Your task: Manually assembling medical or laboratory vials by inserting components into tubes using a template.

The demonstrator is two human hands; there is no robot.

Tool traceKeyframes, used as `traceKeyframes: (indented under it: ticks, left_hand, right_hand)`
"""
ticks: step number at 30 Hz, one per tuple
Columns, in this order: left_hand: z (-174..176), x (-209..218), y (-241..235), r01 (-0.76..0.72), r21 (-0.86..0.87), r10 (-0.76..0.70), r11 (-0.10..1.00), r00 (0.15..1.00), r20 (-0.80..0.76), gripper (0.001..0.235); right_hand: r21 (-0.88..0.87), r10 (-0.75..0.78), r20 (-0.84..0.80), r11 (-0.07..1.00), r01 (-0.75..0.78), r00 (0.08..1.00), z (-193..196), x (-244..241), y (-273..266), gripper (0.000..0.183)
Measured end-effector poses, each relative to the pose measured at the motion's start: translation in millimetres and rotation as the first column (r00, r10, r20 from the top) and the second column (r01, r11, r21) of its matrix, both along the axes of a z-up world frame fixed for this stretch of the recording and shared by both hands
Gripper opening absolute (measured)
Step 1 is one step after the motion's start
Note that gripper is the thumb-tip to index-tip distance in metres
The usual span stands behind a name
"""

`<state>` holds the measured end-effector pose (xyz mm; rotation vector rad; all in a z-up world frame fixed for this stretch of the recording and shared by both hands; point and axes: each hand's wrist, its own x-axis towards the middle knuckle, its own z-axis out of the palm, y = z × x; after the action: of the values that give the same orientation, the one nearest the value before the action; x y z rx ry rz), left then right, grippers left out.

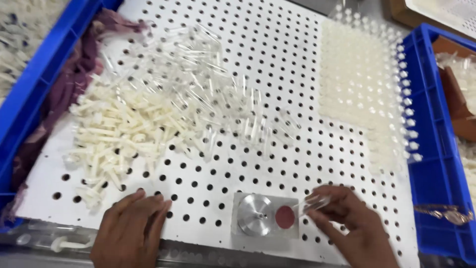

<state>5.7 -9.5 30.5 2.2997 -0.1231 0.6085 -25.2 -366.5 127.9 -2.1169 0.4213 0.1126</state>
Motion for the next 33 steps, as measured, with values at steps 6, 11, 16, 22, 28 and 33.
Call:
traceKeyframes:
  ticks: [6, 11, 16, 22, 28, 33]
  left_hand:
    - [-5, -9, 11, 0.138, 0.279, -0.137, 0.95, 0.99, -0.023, 0.044]
    - [-7, -28, 7, 0.104, 0.14, -0.094, 0.985, 0.993, -0.077, 0.053]
    - [13, -44, -31, 0.235, -0.42, -0.339, 0.877, 0.92, -0.194, 0.035]
    - [32, -61, -96, 0.182, -0.957, -0.72, 0.226, 0.693, -0.038, 0.022]
    - [40, -44, -82, 0.021, -0.983, -0.904, 0.181, 0.397, -0.158, 0.02]
    - [42, -50, -89, 0.801, -0.237, -0.787, 0.55, 0.592, 0.172, 0.015]
  right_hand:
    - [-0.553, 0.431, 0.197, 0.79, -0.264, 0.88, 4, -17, 21, 0.045]
    - [-0.716, 0.579, 0.24, 0.648, -0.261, 0.779, 16, -13, 38, 0.047]
    - [-0.425, 0.294, 0.184, 0.884, -0.194, 0.938, 9, -39, 23, 0.036]
    - [0.288, -0.173, 0.013, 0.944, 0.162, 0.985, -11, -76, 35, 0.034]
    - [-0.354, 0.213, 0.31, 0.93, -0.095, 0.927, -4, -87, 53, 0.026]
    - [0.323, -0.075, -0.028, 0.943, 0.08, 0.997, -11, -65, 22, 0.025]
